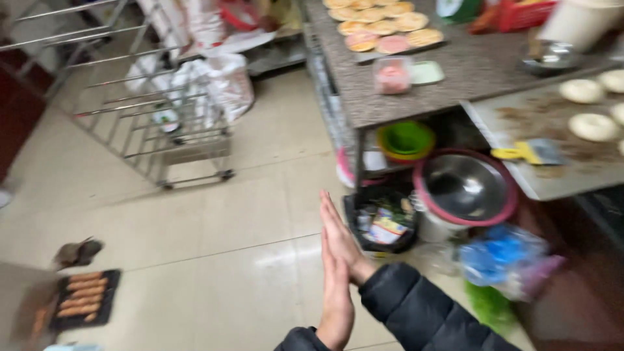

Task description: The person places sliced ham onto round dough bases arranged on a baking tray. The dough bases are already topped with a red sauce. The person briefly moves to the stove to check on other items before returning to continue placing ham on the remaining dough bases.

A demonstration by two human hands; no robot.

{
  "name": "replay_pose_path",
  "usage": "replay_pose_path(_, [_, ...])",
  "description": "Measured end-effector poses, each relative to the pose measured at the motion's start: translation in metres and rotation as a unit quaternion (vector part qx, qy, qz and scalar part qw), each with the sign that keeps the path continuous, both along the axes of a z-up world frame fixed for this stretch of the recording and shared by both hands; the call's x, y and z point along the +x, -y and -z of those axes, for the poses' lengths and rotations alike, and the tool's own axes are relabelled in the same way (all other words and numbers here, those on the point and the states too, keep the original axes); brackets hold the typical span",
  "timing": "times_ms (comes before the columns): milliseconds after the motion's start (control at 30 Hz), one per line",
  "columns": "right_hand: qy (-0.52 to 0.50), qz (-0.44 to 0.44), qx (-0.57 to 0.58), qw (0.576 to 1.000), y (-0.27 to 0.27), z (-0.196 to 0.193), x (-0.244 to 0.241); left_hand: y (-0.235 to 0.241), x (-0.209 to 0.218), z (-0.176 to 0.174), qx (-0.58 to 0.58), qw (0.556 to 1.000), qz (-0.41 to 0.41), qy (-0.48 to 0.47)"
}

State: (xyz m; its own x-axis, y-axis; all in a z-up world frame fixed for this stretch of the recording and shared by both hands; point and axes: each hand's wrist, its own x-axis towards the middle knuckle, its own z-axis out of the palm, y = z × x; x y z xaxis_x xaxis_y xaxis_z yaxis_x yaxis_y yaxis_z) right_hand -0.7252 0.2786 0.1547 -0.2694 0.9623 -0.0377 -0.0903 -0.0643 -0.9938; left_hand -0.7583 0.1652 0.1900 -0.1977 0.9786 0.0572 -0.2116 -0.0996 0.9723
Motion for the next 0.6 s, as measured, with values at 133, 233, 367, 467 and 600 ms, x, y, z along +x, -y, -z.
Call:
replay_pose_path(133, [-0.054, -0.037, -0.146, 0.987, -0.029, -0.024, -0.101, -0.023, -0.090, -0.039, 0.015, 0.997, 0.011, -0.080])
replay_pose_path(233, [-0.086, -0.088, -0.115, 0.986, -0.046, 0.024, -0.169, -0.054, -0.142, -0.055, 0.060, 0.993, -0.029, -0.100])
replay_pose_path(367, [0.014, -0.186, -0.175, 0.967, -0.032, -0.093, -0.206, -0.099, -0.192, -0.050, 0.017, 0.996, -0.041, -0.074])
replay_pose_path(467, [0.065, -0.227, -0.222, 0.946, -0.070, -0.091, -0.233, -0.140, -0.225, -0.041, -0.015, 0.997, -0.050, -0.059])
replay_pose_path(600, [0.050, -0.216, -0.211, 0.952, -0.161, -0.063, -0.268, -0.218, -0.265, -0.028, -0.039, 0.996, -0.062, -0.045])
